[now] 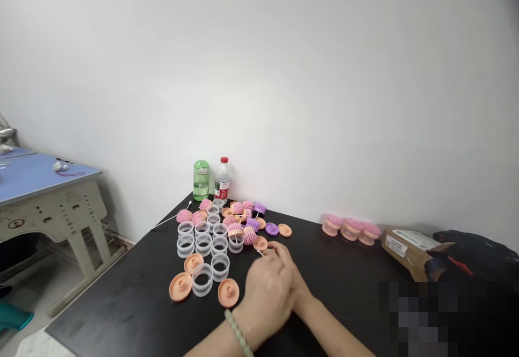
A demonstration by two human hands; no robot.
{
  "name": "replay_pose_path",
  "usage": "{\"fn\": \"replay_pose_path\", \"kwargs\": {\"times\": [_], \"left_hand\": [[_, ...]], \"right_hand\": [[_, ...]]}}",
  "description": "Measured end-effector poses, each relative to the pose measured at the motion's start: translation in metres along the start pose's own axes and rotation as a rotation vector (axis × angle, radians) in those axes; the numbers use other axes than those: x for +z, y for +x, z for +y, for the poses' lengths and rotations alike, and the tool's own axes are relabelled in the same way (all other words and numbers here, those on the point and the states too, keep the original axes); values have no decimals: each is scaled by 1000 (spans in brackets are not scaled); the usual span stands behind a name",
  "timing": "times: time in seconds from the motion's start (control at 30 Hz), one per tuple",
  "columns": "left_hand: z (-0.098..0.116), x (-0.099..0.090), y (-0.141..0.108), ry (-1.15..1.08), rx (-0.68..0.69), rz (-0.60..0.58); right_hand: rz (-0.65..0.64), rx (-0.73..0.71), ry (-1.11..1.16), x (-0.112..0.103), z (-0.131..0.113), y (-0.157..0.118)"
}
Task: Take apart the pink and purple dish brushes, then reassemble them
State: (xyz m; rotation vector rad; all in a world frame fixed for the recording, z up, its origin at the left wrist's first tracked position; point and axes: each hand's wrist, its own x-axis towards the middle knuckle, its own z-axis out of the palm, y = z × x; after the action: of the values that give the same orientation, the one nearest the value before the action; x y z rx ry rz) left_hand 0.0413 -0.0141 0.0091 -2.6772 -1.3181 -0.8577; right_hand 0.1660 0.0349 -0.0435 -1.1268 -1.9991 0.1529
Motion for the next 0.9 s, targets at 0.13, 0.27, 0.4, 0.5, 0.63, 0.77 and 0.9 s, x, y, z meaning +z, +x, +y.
{"fn": "replay_pose_path", "kwargs": {"times": [0.13,0.27,0.4,0.5,0.63,0.77,0.9], "left_hand": [[-32,-30,9,234,-402,-118],[-61,-41,4,286,-536,-200],[-69,-44,-2,267,-518,-251],[-60,-46,1,217,-454,-215],[-36,-46,6,-63,-264,-128],[-15,-32,7,-754,-159,-78],[-5,-15,6,-1349,-284,-92]], "right_hand": [[-4,74,-19,-21,4,-25],[1,165,-43,-38,2,-48],[29,168,-24,-51,-3,-62],[101,186,4,-60,-5,-64],[189,278,94,-76,-7,-59],[243,281,236,-91,-14,-56],[298,288,304,-97,-20,-58]]}}
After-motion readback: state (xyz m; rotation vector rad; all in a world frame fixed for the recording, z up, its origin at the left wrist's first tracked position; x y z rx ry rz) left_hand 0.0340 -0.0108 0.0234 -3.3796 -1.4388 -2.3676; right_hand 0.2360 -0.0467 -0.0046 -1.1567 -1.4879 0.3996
